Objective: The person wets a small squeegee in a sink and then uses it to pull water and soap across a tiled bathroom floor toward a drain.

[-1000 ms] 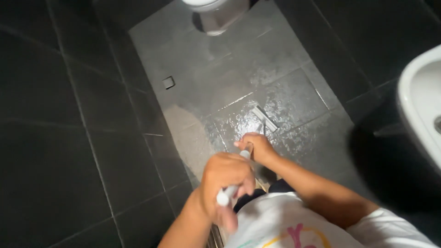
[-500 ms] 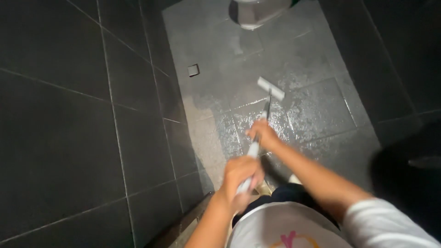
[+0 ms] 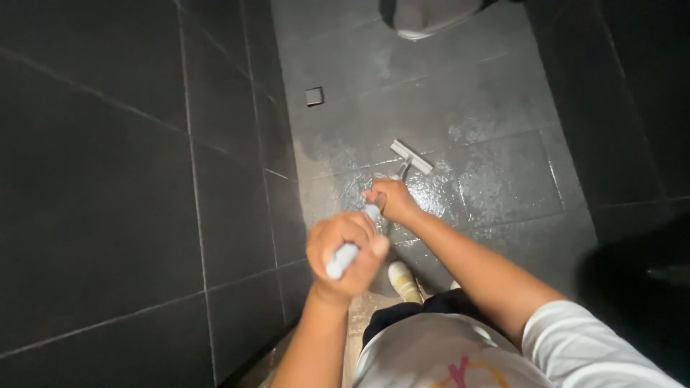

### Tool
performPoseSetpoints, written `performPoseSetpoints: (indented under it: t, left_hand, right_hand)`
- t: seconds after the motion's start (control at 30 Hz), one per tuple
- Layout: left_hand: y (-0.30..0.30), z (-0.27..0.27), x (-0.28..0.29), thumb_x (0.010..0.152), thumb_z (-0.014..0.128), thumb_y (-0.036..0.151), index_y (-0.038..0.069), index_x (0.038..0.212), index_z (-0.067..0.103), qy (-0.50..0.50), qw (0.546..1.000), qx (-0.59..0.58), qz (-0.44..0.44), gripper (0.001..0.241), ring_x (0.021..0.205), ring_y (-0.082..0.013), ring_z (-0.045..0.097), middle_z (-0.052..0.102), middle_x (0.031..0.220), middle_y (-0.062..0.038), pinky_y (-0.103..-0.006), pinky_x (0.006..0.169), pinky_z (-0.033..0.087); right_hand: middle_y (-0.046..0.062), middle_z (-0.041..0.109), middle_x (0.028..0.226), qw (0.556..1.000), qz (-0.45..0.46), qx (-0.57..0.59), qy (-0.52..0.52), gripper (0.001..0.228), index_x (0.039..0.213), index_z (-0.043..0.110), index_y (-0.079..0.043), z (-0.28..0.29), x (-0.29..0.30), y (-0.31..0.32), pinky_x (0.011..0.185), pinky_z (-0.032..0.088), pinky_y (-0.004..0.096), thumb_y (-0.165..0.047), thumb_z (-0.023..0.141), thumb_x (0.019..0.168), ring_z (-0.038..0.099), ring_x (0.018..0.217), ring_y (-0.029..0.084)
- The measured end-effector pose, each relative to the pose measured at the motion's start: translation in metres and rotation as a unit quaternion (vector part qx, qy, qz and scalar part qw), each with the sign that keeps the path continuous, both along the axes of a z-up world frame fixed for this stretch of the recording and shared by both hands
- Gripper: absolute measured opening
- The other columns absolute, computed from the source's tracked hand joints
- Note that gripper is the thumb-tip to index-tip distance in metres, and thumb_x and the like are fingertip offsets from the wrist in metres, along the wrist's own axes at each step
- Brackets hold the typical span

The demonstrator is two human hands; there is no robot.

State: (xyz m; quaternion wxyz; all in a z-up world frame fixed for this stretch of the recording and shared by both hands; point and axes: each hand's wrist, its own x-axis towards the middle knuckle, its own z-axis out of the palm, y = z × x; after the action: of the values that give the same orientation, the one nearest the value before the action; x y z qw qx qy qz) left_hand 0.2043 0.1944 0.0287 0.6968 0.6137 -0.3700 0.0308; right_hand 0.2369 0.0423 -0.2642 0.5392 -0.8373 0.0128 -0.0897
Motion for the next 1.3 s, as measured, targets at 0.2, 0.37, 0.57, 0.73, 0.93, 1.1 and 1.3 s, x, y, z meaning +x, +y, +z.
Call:
performPoseSetpoints:
  t: [0.2,0.37,0.57,0.73,0.93,1.1,1.3]
  left_hand:
    - [0.057,0.02,-0.016,0.092,0.068,0.004,0.003,0.072,0.053,0.048,0.988,0.108,0.103,0.025,0.053,-0.0165,0.055,0.058,0.065,-0.007,-0.0283,0.054,0.043]
    - [0.101,0.05,-0.062,0.083,0.07,0.001,0.005,0.074,0.051,0.035,0.997,0.07,0.006,0.021,0.057,-0.0213,0.061,0.058,0.068,-0.007,-0.0328,0.057,0.05]
    - [0.093,0.008,-0.059,0.081,0.067,-0.001,0.001,0.077,0.053,-0.046,0.995,0.063,0.061,0.014,0.053,-0.0232,0.058,0.054,0.062,-0.006,-0.0369,0.053,0.047]
    - [0.061,-0.057,-0.027,0.091,0.059,0.0,0.002,0.079,0.054,-0.046,0.994,0.062,0.077,0.013,0.062,-0.0326,0.053,0.052,0.071,-0.014,-0.0419,0.06,0.044]
    - [0.075,-0.024,-0.033,0.09,0.063,0.001,0.002,0.078,0.053,-0.025,0.995,0.074,0.06,0.016,0.061,-0.03,0.054,0.054,0.069,-0.013,-0.0418,0.061,0.044]
    - [0.113,0.013,-0.053,0.09,0.063,0.001,0.002,0.078,0.054,-0.045,0.996,0.058,0.047,0.015,0.061,-0.03,0.054,0.054,0.07,-0.013,-0.042,0.06,0.043]
    - [0.101,-0.057,-0.03,0.09,0.063,0.0,0.002,0.079,0.055,-0.049,0.991,0.064,0.106,0.014,0.061,-0.0299,0.054,0.054,0.07,-0.012,-0.0422,0.06,0.043]
  right_hand:
    - [0.013,0.064,0.074,0.998,0.05,-0.024,0.013,0.02,0.072,0.064,-0.007,0.001,-0.018,0.057,0.064,0.05,0.043,-0.019,0.074,0.083,0.064,0.071,0.031]
    - [0.011,0.063,0.074,0.992,0.126,-0.017,0.0,0.026,0.069,0.059,-0.007,0.04,-0.096,0.108,0.066,0.051,0.043,-0.016,0.077,0.084,0.063,0.071,0.031]
    - [0.012,0.06,0.075,0.977,0.191,-0.088,-0.021,0.027,0.069,0.057,-0.007,-0.004,-0.047,0.081,0.069,0.051,0.045,-0.019,0.071,0.089,0.06,0.074,0.033]
    - [0.013,0.062,0.075,0.973,0.19,-0.125,-0.041,0.027,0.07,0.061,-0.006,-0.069,0.029,0.043,0.073,0.051,0.046,-0.023,0.073,0.087,0.06,0.078,0.035]
    - [0.011,0.068,0.077,0.958,0.276,-0.062,-0.046,0.014,0.067,0.07,-0.009,-0.057,0.005,0.082,0.075,0.053,0.044,-0.006,0.078,0.057,0.064,0.081,0.033]
    - [0.01,0.067,0.09,0.951,0.296,-0.091,0.019,0.013,0.077,0.065,-0.007,-0.009,-0.044,0.154,0.087,0.053,0.043,-0.011,0.074,0.086,0.065,0.092,0.03]
    - [0.014,0.068,0.091,0.927,0.348,-0.094,-0.107,0.013,0.08,0.069,-0.008,-0.073,0.052,0.128,0.085,0.053,0.045,-0.009,0.068,0.066,0.063,0.093,0.036]
